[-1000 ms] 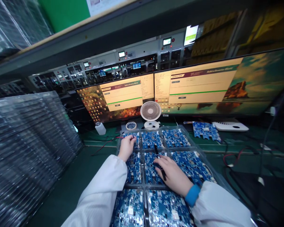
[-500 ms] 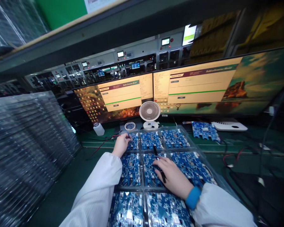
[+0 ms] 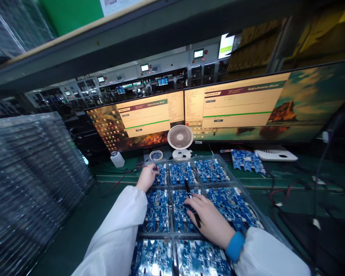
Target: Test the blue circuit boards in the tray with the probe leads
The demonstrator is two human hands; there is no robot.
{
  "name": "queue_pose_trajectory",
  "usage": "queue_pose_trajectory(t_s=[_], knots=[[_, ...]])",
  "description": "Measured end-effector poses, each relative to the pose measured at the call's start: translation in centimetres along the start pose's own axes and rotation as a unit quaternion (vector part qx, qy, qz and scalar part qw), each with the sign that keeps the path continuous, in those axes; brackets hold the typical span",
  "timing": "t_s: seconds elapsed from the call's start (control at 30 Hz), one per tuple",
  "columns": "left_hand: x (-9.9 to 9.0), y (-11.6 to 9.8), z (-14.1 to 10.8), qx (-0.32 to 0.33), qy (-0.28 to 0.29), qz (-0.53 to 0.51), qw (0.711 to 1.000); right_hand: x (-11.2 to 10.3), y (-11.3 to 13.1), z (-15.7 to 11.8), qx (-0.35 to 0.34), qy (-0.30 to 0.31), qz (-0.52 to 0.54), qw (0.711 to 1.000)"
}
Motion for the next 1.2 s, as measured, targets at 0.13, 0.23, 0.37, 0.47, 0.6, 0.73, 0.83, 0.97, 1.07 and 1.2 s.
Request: queue_pose_trajectory(t_s=[0.13,0.23,0.37,0.47,0.6,0.73,0.83,0.97,1.07,1.2], knots=[[-0.1,-0.1,0.3,0.005,0.015,-0.004,1.000,0.0,0.0,0.0,0.003,0.002,0.001,1.000],[-0.2,-0.2,0.6,0.012,0.030,-0.013,0.999,0.0,0.0,-0.1,0.005,0.005,0.001,1.000],[-0.4,-0.3,0.6,0.015,0.042,-0.028,0.999,-0.1,0.0,-0.1,0.008,0.008,0.001,1.000],[-0.5,-0.3,0.3,0.006,0.037,-0.038,0.999,-0.2,0.1,-0.1,0.010,0.010,0.002,1.000],[-0.5,0.0,-0.3,-0.031,0.018,-0.068,0.997,-0.3,0.1,0.0,0.010,0.011,0.004,1.000],[-0.3,0.8,0.2,-0.106,-0.011,-0.120,0.987,-0.2,0.1,0.0,0.008,0.009,0.005,1.000],[0.2,1.6,1.4,-0.178,-0.040,-0.182,0.966,-0.1,0.1,-0.1,0.006,0.007,0.005,1.000],[0.5,2.0,3.1,-0.230,-0.082,-0.247,0.938,-0.1,0.1,-0.1,0.004,0.004,0.005,1.000],[0.7,2.0,3.5,-0.241,-0.100,-0.262,0.929,-0.3,0.1,-0.1,0.004,0.004,0.005,1.000],[-0.1,2.2,2.8,-0.259,-0.110,-0.263,0.923,-0.5,0.3,-0.1,0.004,0.004,0.004,1.000]])
Point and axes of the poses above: each hand's wrist, its own z-axis towards the middle knuckle, its own x-axis out of the palm, y = z × x, the point moved 5 cm from there along z, towards the middle knuckle, and after that the axes turned 4 degrees about -y, right-handed, at the moved point
